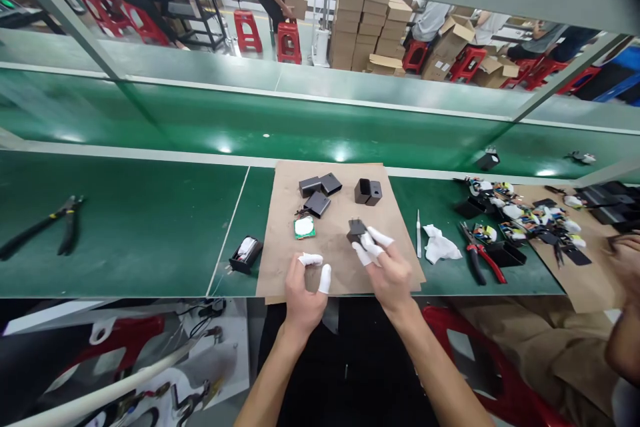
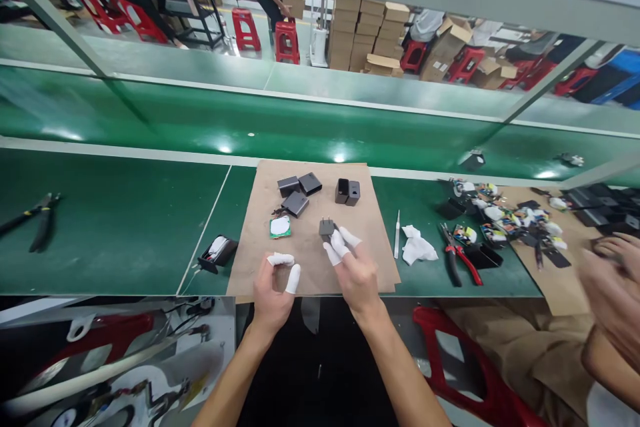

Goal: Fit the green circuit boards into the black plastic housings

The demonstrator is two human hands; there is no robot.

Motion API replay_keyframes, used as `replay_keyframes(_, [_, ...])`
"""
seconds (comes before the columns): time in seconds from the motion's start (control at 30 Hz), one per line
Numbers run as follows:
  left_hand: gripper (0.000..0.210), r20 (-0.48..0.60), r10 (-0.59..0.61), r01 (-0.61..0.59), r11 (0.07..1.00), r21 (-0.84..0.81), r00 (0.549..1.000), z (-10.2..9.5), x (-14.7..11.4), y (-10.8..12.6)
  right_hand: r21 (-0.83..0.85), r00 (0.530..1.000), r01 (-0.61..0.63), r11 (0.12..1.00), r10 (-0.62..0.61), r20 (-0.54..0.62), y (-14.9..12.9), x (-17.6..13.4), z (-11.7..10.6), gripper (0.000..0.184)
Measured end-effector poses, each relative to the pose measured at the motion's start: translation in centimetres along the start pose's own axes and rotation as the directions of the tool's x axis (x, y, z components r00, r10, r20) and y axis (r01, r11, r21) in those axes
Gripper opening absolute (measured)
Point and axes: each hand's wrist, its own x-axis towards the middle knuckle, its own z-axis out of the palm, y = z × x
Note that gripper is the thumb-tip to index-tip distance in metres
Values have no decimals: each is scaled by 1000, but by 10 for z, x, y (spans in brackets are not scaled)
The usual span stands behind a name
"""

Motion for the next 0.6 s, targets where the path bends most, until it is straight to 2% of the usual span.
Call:
replay_keyframes(0.17, [5,-7,7,-7,1000,14,1000,0,1,4,0,997,-33,999,33,70,8,-12,15,40])
replay_keyframes(0.4, [4,1,1,-1,1000,20,1000,-1,0,3,28,997,-65,997,63,47,5,-17,8,44])
replay_keyframes(0.53, [3,-3,-4,4,1000,27,1000,0,1,5,33,992,-91,995,87,95,2,-18,4,39])
replay_keyframes(0.6, [2,-3,-4,4,1000,28,1000,0,2,6,42,993,-91,995,88,73,0,-17,0,38])
